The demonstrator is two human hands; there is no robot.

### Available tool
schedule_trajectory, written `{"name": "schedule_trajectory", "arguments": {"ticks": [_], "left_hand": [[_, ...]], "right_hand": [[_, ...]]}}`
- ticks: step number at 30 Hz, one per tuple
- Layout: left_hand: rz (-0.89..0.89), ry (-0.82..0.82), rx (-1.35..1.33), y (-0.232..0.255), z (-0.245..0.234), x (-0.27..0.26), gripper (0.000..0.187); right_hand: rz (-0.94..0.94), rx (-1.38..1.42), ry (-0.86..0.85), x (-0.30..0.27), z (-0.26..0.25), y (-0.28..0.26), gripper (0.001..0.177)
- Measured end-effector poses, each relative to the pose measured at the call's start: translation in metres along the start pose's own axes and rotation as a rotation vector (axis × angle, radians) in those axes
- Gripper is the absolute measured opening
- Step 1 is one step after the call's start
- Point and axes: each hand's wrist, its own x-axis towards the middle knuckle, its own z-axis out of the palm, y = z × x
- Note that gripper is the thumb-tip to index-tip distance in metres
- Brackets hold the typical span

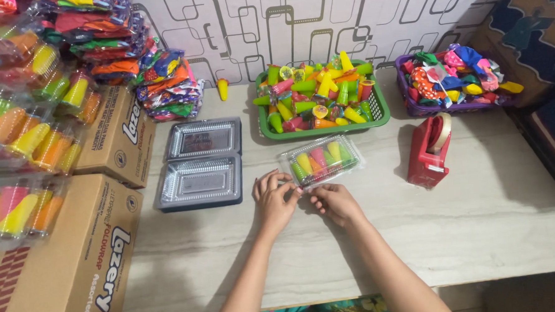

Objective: The person picks up toy cones from a basket and places them into clear plastic containers, then uses a tape dispenser to seal the containers.

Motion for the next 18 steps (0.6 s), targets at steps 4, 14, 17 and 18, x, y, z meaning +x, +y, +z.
{"name": "schedule_trajectory", "arguments": {"ticks": [4,14,17,18], "left_hand": [[0.011,0.017,-0.019,0.0,0.001,-0.001,0.019],[0.012,0.145,-0.025,-0.02,0.019,-0.002,0.015],[-0.033,0.179,-0.016,-0.017,0.022,-0.002,0.015],[-0.062,0.2,-0.009,-0.015,0.022,-0.002,0.015]], "right_hand": [[0.002,-0.026,-0.018,-0.012,0.007,-0.012,0.019],[0.023,0.065,0.028,-0.013,-0.025,-0.025,0.017],[-0.007,0.076,0.076,-0.001,-0.049,-0.028,0.023],[-0.023,0.078,0.101,0.003,-0.058,-0.03,0.025]]}}
